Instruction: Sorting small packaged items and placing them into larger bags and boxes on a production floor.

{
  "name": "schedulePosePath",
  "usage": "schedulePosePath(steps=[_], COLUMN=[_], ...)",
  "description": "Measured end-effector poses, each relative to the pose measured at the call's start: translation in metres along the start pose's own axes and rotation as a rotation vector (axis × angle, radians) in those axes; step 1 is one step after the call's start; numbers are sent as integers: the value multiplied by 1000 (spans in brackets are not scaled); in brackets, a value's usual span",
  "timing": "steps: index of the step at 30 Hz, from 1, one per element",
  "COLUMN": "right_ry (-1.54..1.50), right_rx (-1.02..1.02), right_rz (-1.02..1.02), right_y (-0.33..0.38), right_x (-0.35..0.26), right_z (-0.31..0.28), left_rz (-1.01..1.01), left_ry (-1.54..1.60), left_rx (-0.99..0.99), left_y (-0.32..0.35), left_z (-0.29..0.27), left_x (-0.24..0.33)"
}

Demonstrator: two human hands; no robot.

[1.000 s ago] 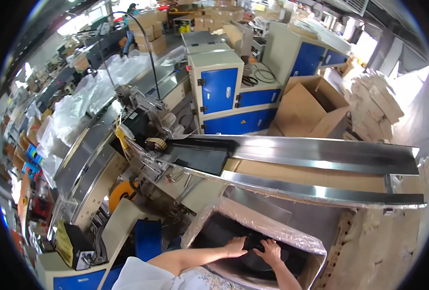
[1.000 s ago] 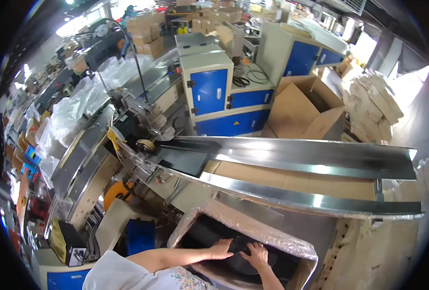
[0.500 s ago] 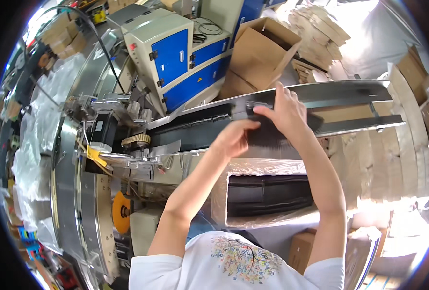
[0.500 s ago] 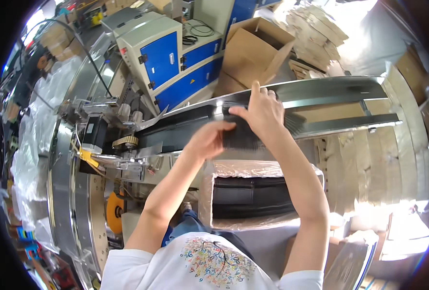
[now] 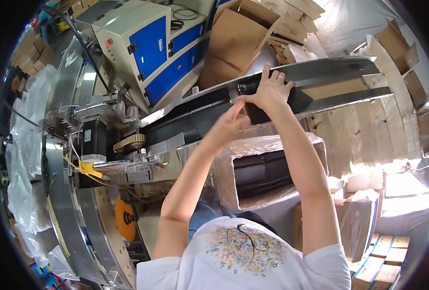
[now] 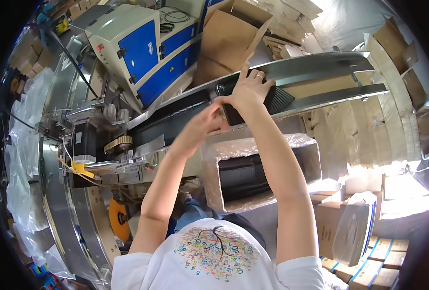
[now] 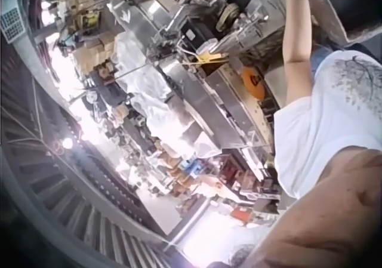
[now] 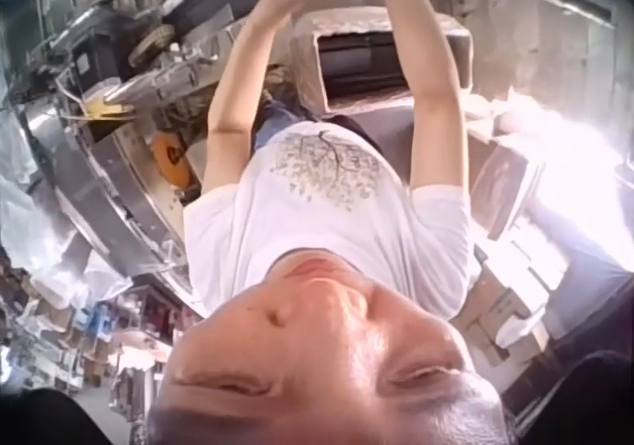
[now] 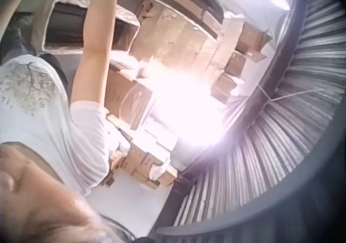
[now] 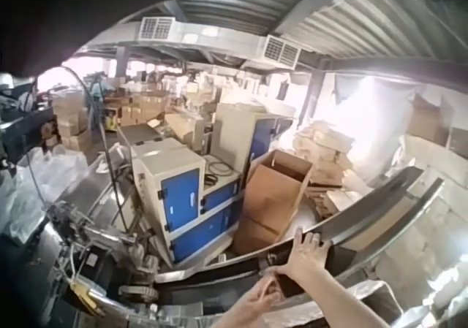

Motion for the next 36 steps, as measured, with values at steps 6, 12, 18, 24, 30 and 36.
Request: schedulePosePath(steps=[6, 12, 18, 24, 30, 36], right_ry=[32, -733, -956, -923, -652, -508], right_rx=[81, -4, 628, 83, -27, -90], right_rz=[4, -296, -607, -375, -414, -536], right_y=[9, 2, 67, 14, -15, -14], right_x=[-12, 69, 134, 163, 116, 82], right_z=[4, 1, 23, 320, 445, 435], left_rz=[-98, -142, 325, -707, -1162, -1140], left_ry=[-1801, -1822, -1865, -1290, -1720, -1653], left_rx=[248, 291, 409, 239, 270, 274], left_y=[16, 6, 22, 56, 77, 87], left_z=[25, 25, 36, 25, 4, 8], left_x=[-45, -47, -57, -281, -359, -354])
Point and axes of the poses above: each hand's wrist, its own y-axis away from the middle knuckle, its own z-axis out of the palm, x = y × z, the point moved 3 cm from there along -y, towards the middle knuckle, and after that the axes turned 15 degrees about -x, right-handed, at the moved point
